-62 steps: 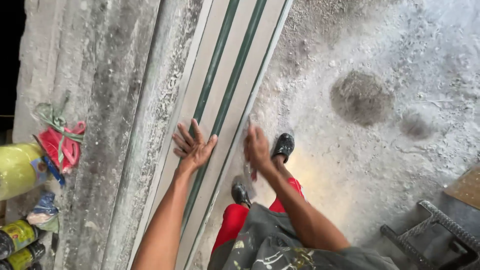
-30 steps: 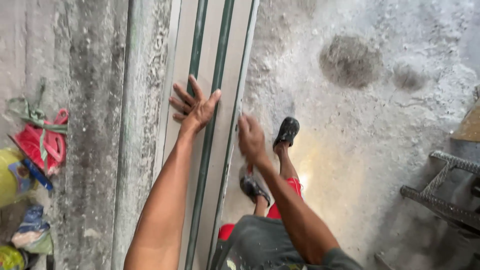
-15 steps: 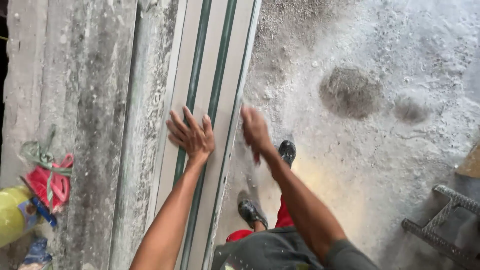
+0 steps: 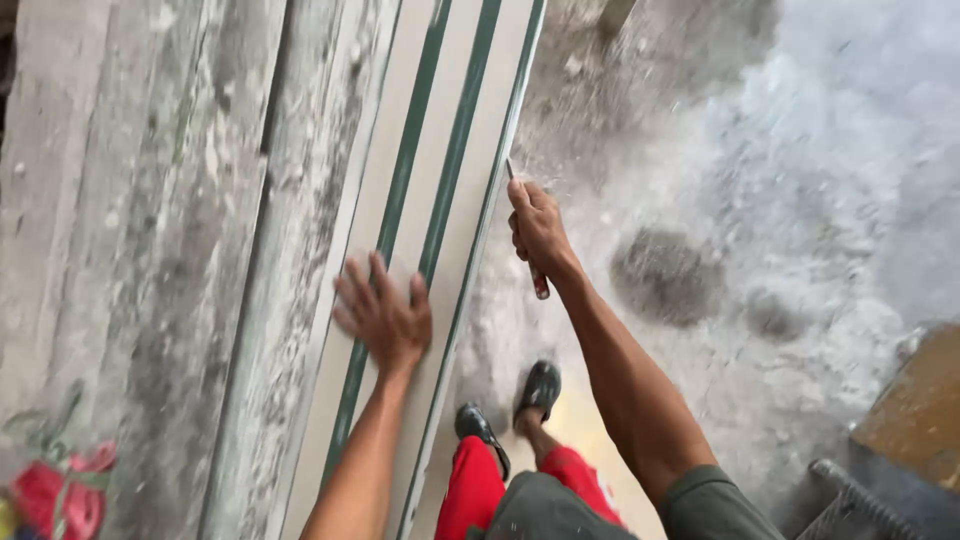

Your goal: Scrape and trim excess material from a decorative panel using a putty knife.

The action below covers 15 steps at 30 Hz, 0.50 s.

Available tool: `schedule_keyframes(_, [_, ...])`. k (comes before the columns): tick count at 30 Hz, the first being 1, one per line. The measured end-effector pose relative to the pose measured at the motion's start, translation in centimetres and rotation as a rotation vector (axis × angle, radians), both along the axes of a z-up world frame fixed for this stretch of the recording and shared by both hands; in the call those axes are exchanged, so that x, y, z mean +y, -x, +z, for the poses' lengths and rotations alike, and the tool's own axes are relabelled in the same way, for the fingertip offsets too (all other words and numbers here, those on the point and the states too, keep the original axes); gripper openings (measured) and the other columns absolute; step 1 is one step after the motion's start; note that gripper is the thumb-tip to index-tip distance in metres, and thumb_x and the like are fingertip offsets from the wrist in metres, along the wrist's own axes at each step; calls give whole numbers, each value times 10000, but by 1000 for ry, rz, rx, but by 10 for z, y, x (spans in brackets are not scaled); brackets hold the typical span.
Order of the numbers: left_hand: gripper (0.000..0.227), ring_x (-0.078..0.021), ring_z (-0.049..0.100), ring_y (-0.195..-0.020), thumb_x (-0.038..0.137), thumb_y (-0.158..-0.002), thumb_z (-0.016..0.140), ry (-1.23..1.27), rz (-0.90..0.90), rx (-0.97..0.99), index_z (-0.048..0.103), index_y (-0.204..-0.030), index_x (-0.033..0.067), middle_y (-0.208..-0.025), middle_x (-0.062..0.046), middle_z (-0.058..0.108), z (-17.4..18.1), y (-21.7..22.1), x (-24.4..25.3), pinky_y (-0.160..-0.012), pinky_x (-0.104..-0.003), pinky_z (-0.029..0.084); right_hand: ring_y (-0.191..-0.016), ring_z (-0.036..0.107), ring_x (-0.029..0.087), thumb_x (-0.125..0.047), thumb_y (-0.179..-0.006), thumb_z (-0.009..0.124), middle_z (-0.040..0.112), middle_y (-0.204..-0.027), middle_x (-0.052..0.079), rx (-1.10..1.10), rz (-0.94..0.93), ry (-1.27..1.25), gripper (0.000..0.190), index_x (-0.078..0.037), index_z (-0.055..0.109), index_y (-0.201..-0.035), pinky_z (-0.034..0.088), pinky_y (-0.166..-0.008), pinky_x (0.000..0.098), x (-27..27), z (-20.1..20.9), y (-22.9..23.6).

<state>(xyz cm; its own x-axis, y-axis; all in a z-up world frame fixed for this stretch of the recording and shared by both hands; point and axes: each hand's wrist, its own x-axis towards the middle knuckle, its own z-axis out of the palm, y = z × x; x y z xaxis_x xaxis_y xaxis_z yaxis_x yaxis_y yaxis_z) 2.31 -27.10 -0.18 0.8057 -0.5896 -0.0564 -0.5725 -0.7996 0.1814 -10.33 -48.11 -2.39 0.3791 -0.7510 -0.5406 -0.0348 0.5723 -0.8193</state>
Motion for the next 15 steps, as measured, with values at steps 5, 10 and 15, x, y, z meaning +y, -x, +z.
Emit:
schedule_keyframes(5, [783,-499,181,-1539,606,-957,432,13,-26,-65,380,-1608,175,-1685,-204,258,-6,3,-3,-1116,-742,201,-462,531,282,-410,-1050,570,541,-561,171,137,32,173,419,-67,566,-809,411,-434,413,44,-16,8])
schedule_keyframes(10, [826,-493,163,-1547,593,-962,370,-108,-89,-115,303,-1619,96,-1687,-259,204,-12,0,6,-1132,-739,145,-672,512,254,-141,-1011,420,562,-853,151,569,552,847,232,15,582,-1066,465,-592,413,-49,-93,2])
schedule_keyframes(15, [815,-507,224,-1539,583,-933,427,-104,-84,-145,382,-1574,83,-1675,-256,271,-7,0,1,-1131,-726,185,-443,383,87,-379,-1080,502,446,-624,-41,44,123,59,305,-191,461,-843,335,-337,274,-225,15,-42])
